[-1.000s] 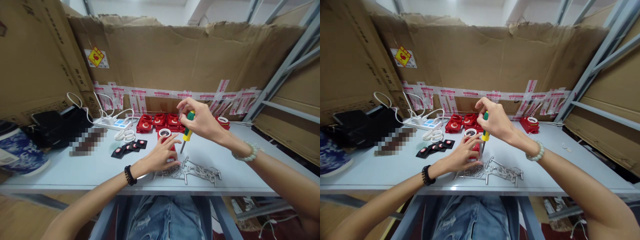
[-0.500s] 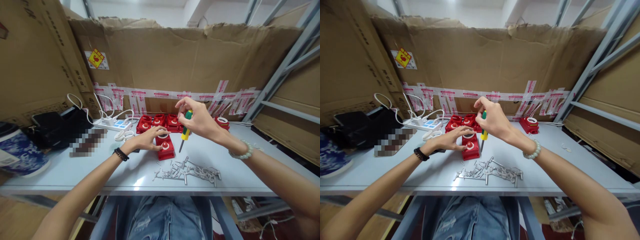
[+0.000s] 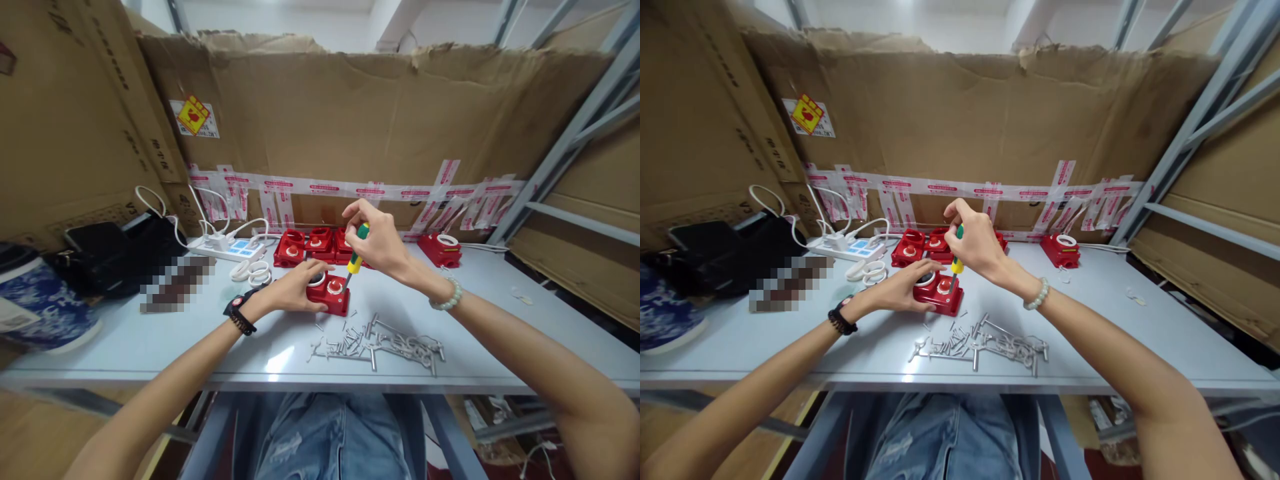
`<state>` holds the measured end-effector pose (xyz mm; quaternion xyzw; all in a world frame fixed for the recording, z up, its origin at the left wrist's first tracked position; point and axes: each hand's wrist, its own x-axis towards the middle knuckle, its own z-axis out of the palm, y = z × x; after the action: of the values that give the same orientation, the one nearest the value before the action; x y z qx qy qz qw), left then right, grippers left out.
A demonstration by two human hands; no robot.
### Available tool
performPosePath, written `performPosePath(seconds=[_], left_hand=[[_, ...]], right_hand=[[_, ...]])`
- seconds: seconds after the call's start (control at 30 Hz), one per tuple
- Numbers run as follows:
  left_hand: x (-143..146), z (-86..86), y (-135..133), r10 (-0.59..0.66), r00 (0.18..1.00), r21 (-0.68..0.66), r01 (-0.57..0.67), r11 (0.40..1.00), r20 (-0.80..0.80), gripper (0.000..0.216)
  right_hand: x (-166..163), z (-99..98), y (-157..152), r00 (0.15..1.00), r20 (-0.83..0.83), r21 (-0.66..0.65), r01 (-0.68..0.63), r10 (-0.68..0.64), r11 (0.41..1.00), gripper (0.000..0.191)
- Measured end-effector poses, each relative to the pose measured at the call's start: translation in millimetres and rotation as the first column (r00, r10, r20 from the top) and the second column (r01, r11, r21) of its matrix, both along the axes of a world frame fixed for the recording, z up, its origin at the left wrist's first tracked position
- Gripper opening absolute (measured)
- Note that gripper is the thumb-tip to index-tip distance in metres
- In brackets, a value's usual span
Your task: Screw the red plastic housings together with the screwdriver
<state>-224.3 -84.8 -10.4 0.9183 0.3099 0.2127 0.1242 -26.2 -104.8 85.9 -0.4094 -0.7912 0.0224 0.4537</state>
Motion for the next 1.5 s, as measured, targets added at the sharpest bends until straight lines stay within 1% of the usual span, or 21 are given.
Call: performPosePath(seconds=[0.03, 0.13, 0.4, 0.53, 0.77, 1.0, 1.1, 1.2, 1.3, 1.37, 1.43, 1.5], left_hand=[[-0.1, 0.3, 0.4, -0.003, 1.0, -0.004, 0.003, 1.0, -0.02, 0.069], [2.2, -0.9, 1.2, 0.041, 0.999, 0.023, -0.04, 0.999, -0.033, 0.062], [9.8, -3.1, -2.0, 0.11, 0.993, 0.077, -0.106, 0.991, -0.051, 0.064], [12.8, -2.5, -5.4, 0.149, 0.987, 0.095, -0.142, 0.985, -0.066, 0.064], [17.1, -6.3, -8.0, 0.186, 0.98, 0.122, -0.177, 0.977, -0.07, 0.065], [18.9, -8.6, -10.3, 0.214, 0.975, 0.129, -0.205, 0.97, -0.065, 0.066], [18.8, -9.6, -9.8, 0.218, 0.974, 0.123, -0.21, 0.97, -0.058, 0.066], [18.6, -10.2, -9.2, 0.217, 0.974, 0.111, -0.21, 0.971, -0.06, 0.066], [18.9, -10.3, -9.4, 0.218, 0.974, 0.115, -0.21, 0.971, -0.061, 0.065], [19.4, -10.3, -9.6, 0.217, 0.974, 0.123, -0.208, 0.97, -0.066, 0.065], [19.9, -10.3, -9.8, 0.215, 0.974, 0.13, -0.205, 0.97, -0.075, 0.066], [20.0, -10.3, -9.8, 0.216, 0.973, 0.138, -0.203, 0.969, -0.079, 0.066]], right_hand=[[-0.5, -2.1, 0.6, 1.0, 0.001, -0.004, -0.001, 0.001, 1.0, 0.017], [-0.2, -6.6, 1.4, 1.0, 0.022, -0.008, -0.005, 0.005, 1.0, 0.018], [8.0, -9.6, 4.3, 0.997, 0.043, -0.027, 0.06, -0.059, 0.998, 0.022], [12.3, -10.0, 4.8, 0.996, 0.053, -0.009, 0.072, -0.072, 0.997, 0.022], [14.3, -10.6, 0.3, 0.99, 0.066, -0.006, 0.128, -0.127, 0.992, 0.024], [11.4, -8.0, -3.1, 0.987, 0.069, -0.007, 0.143, -0.142, 0.99, 0.024], [12.9, -9.0, -0.8, 0.983, 0.091, -0.01, 0.16, -0.159, 0.987, 0.024], [13.9, -9.9, 0.0, 0.969, 0.138, -0.006, 0.206, -0.203, 0.979, 0.026], [10.0, -7.1, -5.4, 0.922, 0.262, 0.031, 0.288, -0.286, 0.957, 0.03], [4.1, -2.4, -12.3, 0.839, 0.398, 0.067, 0.376, -0.371, 0.924, 0.028], [-2.6, 3.7, -19.2, 0.731, 0.514, 0.115, 0.461, -0.45, 0.88, 0.031], [-8.1, 9.7, -23.2, 0.653, 0.585, 0.153, 0.495, -0.482, 0.855, 0.037]])
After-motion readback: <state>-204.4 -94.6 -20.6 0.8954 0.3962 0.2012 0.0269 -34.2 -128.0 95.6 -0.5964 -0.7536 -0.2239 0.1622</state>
